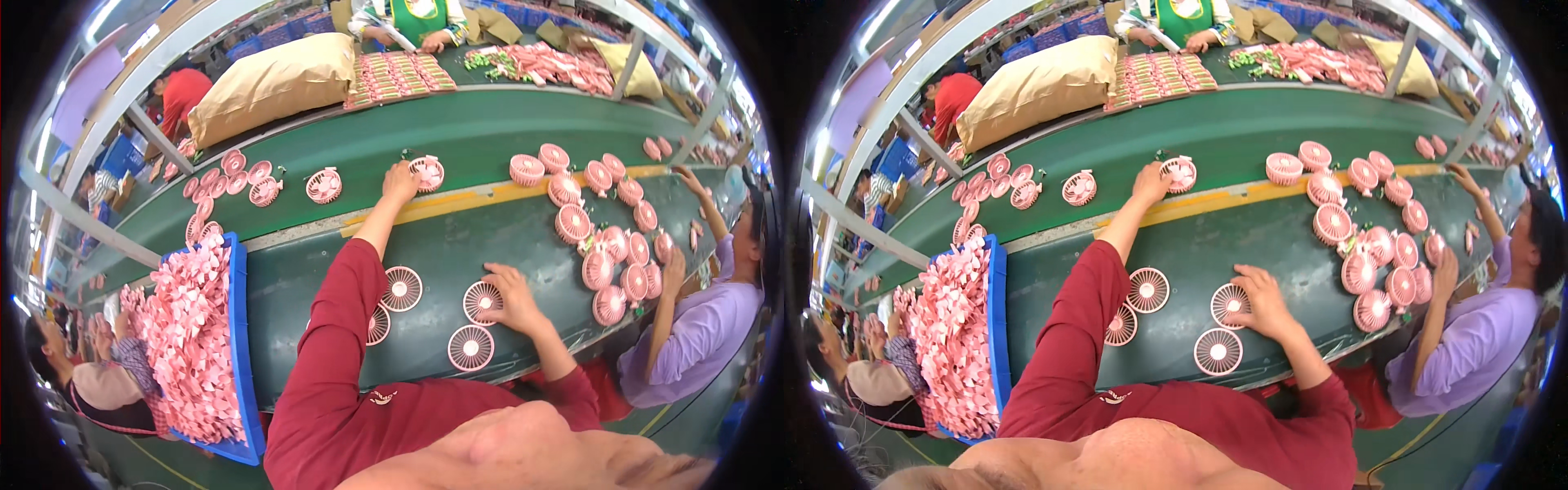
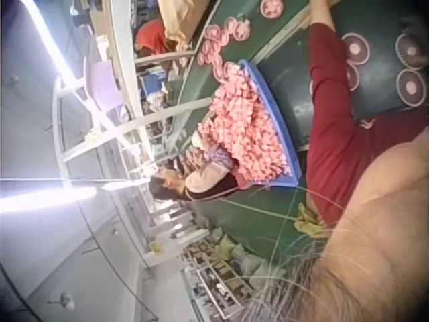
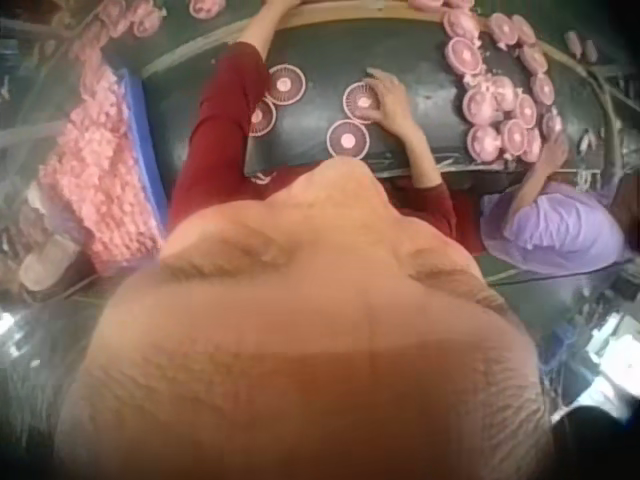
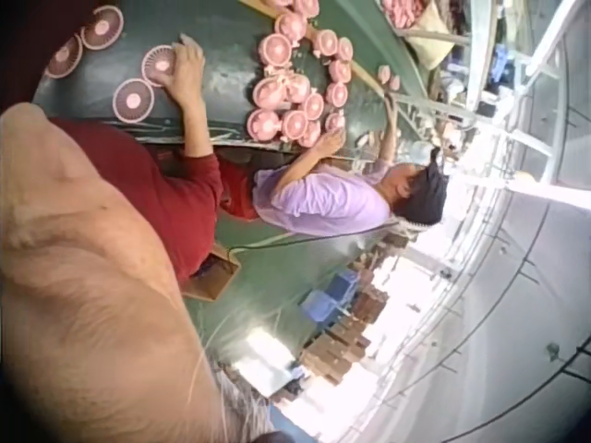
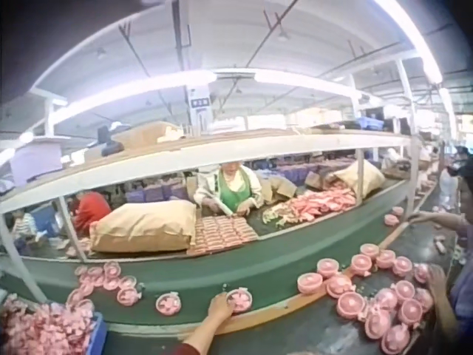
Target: The person assembles mini electric fans by fitting and pressing fan covers around the fan motor assemblies by hand, and arranges the fan parts along the assembly line.
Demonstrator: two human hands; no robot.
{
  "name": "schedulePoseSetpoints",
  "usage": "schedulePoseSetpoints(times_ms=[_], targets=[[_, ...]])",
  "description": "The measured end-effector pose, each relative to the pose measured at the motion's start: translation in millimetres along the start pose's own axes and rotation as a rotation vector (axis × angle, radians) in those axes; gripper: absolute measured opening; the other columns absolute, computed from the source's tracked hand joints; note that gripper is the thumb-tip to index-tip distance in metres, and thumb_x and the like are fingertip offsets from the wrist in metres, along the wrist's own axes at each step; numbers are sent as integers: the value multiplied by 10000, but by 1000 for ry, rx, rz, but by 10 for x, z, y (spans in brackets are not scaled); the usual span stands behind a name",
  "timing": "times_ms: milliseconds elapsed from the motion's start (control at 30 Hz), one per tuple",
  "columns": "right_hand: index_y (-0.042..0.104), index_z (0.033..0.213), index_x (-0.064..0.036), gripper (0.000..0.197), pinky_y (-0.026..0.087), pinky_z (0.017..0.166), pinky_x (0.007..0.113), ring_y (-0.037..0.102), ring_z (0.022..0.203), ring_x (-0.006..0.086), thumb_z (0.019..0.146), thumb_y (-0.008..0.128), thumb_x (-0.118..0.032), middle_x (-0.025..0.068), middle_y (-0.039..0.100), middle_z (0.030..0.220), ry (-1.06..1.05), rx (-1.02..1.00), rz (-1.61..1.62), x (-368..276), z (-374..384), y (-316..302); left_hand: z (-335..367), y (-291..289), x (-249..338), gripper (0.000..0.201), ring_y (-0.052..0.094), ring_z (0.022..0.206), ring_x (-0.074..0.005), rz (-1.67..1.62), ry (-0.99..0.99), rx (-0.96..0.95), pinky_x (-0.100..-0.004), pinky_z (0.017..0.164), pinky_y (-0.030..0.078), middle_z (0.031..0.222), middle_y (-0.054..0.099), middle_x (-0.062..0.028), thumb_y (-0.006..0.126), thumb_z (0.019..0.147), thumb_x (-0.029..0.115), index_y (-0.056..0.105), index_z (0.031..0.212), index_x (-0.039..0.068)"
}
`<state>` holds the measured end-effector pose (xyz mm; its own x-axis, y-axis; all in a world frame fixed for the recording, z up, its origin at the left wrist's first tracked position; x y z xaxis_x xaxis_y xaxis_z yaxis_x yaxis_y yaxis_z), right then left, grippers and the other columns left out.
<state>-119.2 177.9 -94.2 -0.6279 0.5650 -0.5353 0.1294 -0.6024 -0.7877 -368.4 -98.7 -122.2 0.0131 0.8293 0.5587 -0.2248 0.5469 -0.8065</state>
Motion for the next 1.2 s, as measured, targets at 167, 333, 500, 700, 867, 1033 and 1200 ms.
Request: schedulePoseSetpoints(times_ms=[167,333,500,700,867,1033,1200], targets=[[560,1117,-40,596,505,845,390,624,992,329,627,865,-185,125,639,1073,339,-29,220,260,160,-117,-92,-27,32,232,641,928,-405,-146,-71,95,-507,811,506,963,670,-211,589,900,220,535,1036,40],[589,1141,-30,483,513,852,295,631,968,133,706,796,-67,69,661,1046,275,101,519,354,651,-173,-514,-367,-118,278,681,869,-304,-581,-29,294,-412,771,520,947,698,-168,594,938,252,564,1093,23],[579,1205,-20,472,507,859,271,617,943,105,759,732,-10,23,646,1039,134,315,712,25,1386,-368,-1082,-411,252,334,661,957,-156,-1528,-222,37,-300,813,551,1077,663,-99,503,1017,252,576,1206,-13],[588,1211,-26,444,470,941,379,586,1111,283,788,719,-57,155,593,1196,-154,392,285,-736,1802,-90,-1554,-452,369,487,580,1168,-253,-2010,-264,-160,-461,1021,463,1267,592,-125,436,1020,435,508,1300,44],[566,1287,-75,543,408,1012,451,479,1207,371,782,736,-183,164,499,1328,-338,276,157,-1046,1729,206,-1683,-424,293,482,602,1126,-255,-2130,-347,-162,-447,977,494,1223,613,-130,429,1020,445,538,1254,39],[446,1406,-84,781,375,1053,474,430,1262,399,765,736,-421,193,411,1417,-345,192,100,-1035,1758,339,-1689,-473,180,383,611,1085,-223,-2071,-367,-18,-394,948,506,1177,620,-97,409,1040,383,542,1228,77],[260,1473,-10,860,292,1122,437,351,1364,389,875,584,-536,252,327,1465,-307,141,325,-873,1792,570,-1777,-741,278,342,536,1063,-135,-1668,-186,357,-304,938,451,1175,518,-73,375,1064,335,425,1267,64]])
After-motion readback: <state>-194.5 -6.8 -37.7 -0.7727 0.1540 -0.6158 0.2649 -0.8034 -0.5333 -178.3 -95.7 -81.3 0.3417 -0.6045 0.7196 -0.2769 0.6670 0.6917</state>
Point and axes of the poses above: each hand's wrist, its own z-axis towards the middle knuckle, its own y-axis out of the palm, x = y × z, the point moved 9 cm from there along z, towards the middle knuckle
